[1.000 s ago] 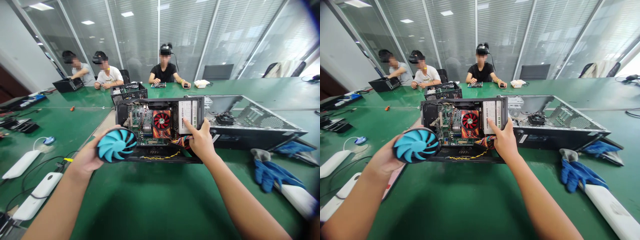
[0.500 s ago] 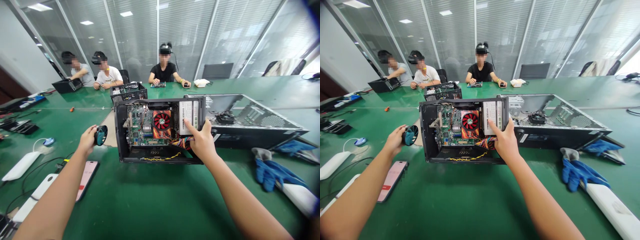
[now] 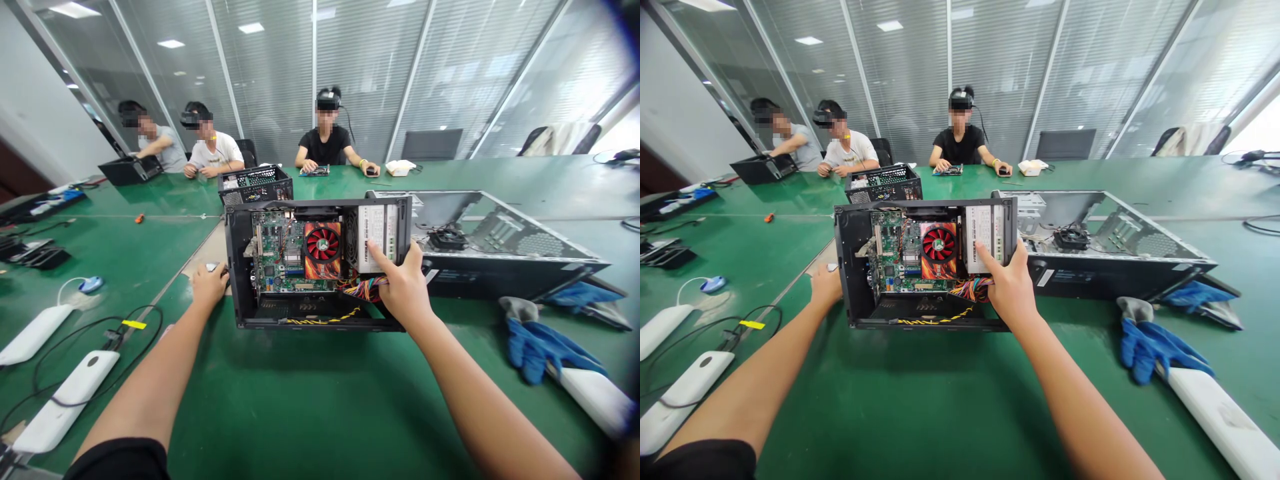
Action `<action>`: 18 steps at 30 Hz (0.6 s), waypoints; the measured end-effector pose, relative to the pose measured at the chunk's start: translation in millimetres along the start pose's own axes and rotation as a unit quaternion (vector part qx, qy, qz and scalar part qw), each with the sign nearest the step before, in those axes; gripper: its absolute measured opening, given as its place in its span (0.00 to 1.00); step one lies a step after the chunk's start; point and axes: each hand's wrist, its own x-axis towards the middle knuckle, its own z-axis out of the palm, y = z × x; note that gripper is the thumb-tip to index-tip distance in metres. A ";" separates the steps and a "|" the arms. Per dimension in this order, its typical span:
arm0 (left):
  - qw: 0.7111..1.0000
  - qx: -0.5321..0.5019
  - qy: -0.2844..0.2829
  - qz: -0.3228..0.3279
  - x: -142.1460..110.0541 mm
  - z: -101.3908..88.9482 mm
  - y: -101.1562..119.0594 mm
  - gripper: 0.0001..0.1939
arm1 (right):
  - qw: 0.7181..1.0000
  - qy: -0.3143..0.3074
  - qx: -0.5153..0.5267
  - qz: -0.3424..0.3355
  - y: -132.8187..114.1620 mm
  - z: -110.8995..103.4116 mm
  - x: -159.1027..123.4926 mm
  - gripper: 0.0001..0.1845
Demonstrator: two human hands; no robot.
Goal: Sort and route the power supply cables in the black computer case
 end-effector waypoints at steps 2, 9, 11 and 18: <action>0.996 0.049 0.017 -0.074 0.6 -1.5 2.8 0.22 | 1.000 0.000 0.003 0.000 0.1 0.2 0.0 0.49; 0.934 -0.011 0.349 -0.070 -3.8 -51.8 65.2 0.18 | 1.000 0.005 0.007 -0.006 2.1 1.8 -0.1 0.50; 0.957 0.012 0.278 0.082 -9.9 -69.7 98.0 0.14 | 1.000 0.005 0.006 -0.006 2.8 2.5 0.0 0.50; 0.959 0.109 0.159 0.210 -4.0 -77.0 150.7 0.09 | 1.000 0.007 0.011 -0.004 3.7 3.9 0.2 0.48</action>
